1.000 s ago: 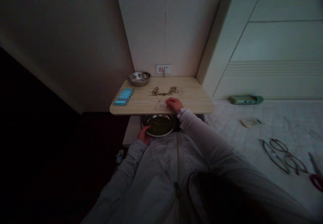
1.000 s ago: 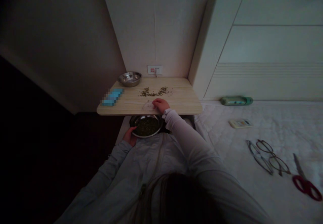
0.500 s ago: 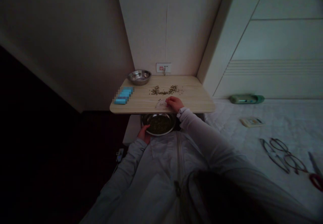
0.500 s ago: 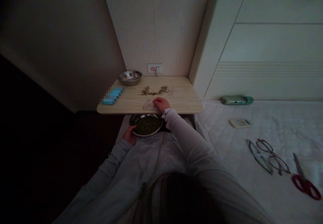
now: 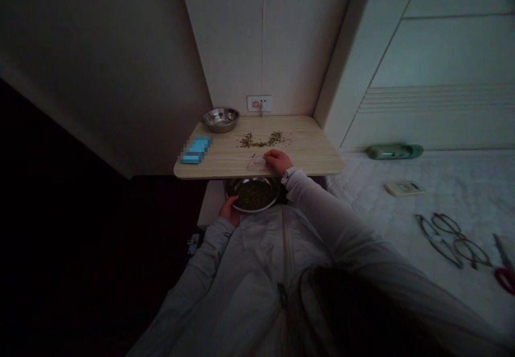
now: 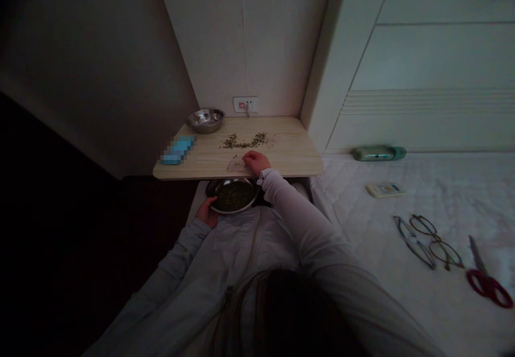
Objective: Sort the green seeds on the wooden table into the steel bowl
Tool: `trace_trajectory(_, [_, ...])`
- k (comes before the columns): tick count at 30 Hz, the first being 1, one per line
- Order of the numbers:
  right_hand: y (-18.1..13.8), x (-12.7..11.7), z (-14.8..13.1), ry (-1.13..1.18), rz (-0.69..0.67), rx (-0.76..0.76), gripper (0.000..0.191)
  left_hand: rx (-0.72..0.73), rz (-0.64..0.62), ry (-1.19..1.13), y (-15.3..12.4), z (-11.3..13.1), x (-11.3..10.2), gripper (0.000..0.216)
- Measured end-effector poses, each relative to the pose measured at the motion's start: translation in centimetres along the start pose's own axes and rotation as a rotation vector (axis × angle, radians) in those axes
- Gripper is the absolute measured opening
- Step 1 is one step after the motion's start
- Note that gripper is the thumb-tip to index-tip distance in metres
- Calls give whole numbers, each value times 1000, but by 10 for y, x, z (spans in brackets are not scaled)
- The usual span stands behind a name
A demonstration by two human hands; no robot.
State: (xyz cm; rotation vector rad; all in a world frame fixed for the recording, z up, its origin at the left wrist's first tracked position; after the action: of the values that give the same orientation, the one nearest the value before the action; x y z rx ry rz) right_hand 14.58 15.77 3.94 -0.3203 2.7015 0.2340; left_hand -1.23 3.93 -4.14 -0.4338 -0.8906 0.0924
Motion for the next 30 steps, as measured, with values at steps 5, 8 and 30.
trace_trajectory(5, [0,0,0,16,8,5,14,7,-7,0,1,0,0,21])
trace_trajectory(8, [-1,0,-1,28,11,4,14,7,5,0,1,0,-1,20])
trace_trajectory(30, [-1,-1,-2,14,11,15,14,-27,-10,13,-2,0,2,24])
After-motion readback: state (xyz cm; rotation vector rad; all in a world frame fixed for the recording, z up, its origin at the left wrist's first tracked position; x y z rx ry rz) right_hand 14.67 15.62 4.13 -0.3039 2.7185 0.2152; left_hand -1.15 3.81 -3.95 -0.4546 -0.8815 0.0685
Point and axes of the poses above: each hand's wrist, its own y-axis towards the middle knuckle, its own x-axis out of the palm, z = x × y, the point moved 4 cm from there along y, towards the middle knuckle, and after that the axes turned 8 degrees about -z, right-handed, at the moved point
